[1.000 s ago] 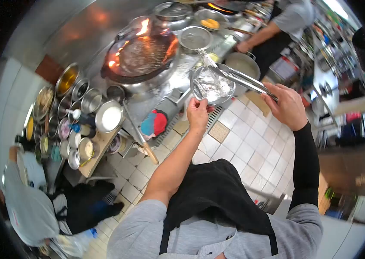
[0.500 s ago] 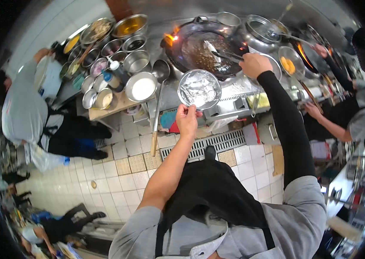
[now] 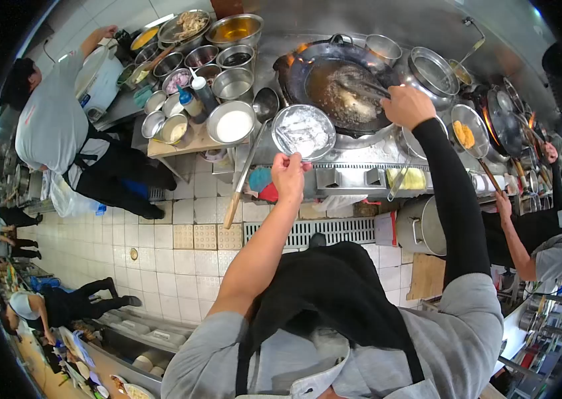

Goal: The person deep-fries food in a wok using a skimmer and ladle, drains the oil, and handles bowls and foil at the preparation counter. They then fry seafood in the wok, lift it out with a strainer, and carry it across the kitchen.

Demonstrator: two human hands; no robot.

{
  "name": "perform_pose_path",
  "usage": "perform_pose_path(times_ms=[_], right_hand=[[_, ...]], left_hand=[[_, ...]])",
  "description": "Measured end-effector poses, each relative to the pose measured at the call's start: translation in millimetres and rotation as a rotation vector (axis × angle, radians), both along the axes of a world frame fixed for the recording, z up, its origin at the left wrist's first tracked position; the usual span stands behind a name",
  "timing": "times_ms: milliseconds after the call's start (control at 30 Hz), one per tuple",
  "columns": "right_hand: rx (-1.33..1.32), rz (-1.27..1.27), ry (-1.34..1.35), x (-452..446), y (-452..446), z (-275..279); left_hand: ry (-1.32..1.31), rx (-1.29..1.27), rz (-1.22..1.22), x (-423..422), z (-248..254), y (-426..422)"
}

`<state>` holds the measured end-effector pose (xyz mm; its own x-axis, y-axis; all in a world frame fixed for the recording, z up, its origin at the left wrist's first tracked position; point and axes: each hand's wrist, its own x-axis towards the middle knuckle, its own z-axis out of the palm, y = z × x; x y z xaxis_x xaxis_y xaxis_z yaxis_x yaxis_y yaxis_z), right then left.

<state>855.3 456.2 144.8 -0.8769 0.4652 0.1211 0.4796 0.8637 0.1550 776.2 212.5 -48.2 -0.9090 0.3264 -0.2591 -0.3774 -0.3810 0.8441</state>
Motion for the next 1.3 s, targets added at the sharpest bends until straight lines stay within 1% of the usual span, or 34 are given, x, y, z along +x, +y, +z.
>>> perform_pose_path(times_ms=[33, 133, 233, 333, 467, 567, 667, 733, 833, 867, 900, 1000, 1100, 1167, 1233, 1267, 1300], right_hand=[[0.005, 0.067, 0.033, 7.5, -11.7, 9.6], [0.006, 0.260, -0.029, 25.8, -58.8, 25.9], [0.012, 0.251, -0.157, 23.0, -88.5, 20.1], [0.099, 0.329, -0.139, 16.8, -88.8, 1.7], [0.129, 0.399, -0.109, 27.3, -79.4, 18.2], [0.140, 0.340, -0.116, 36.0, -73.5, 36.3], [0.131, 0.288, -0.067, 34.3, -67.1, 53.1], [0.100, 0.243, -0.051, 30.4, -56.8, 54.7], [0.026, 0.129, -0.032, 12.5, -29.3, 31.6], [0.016, 0.026, -0.100, 0.3, -23.8, 18.2], [0.004, 0.000, -0.123, -8.8, -17.3, -0.2], [-0.015, -0.038, -0.177, -27.2, -3.7, -53.2], [0.007, -0.029, -0.180, -27.2, 5.2, -71.9], [0.032, -0.058, -0.153, -23.7, 1.8, -46.4], [0.092, 0.044, -0.043, -12.9, -8.0, -11.1], [0.153, 0.157, -0.008, -7.8, -18.1, 10.0], [0.142, 0.238, -0.036, -4.9, -27.8, 26.9]], left_hand=[[-0.006, -0.008, 0.008, -1.3, 2.2, 2.4], [0.082, -0.045, 0.027, -5.3, -2.6, 9.3], [0.131, -0.092, 0.053, -7.1, -11.6, 19.6], [0.158, -0.155, 0.027, -3.8, 4.3, 19.4], [0.104, -0.113, 0.030, -6.8, 9.0, 19.1], [0.072, -0.116, 0.051, -10.4, 11.4, 22.4], [0.008, -0.060, 0.079, -23.9, -8.3, 30.6], [-0.030, -0.012, 0.093, -30.1, -18.2, 33.0], [-0.067, -0.015, 0.133, -28.7, -4.5, 28.0], [-0.071, -0.004, 0.131, -28.4, -7.4, 26.9], [-0.072, 0.010, 0.131, -29.1, -12.5, 26.3], [-0.093, 0.030, 0.084, -30.3, -10.6, 18.2], [-0.092, 0.048, 0.042, -31.6, -6.6, 9.6], [-0.084, 0.058, 0.026, -32.1, -4.5, 4.9], [-0.079, 0.063, 0.011, -31.7, -0.8, 1.5], [-0.066, 0.043, -0.009, -32.7, 2.3, -0.4], [-0.054, 0.023, -0.033, -33.2, 5.3, -3.3]])
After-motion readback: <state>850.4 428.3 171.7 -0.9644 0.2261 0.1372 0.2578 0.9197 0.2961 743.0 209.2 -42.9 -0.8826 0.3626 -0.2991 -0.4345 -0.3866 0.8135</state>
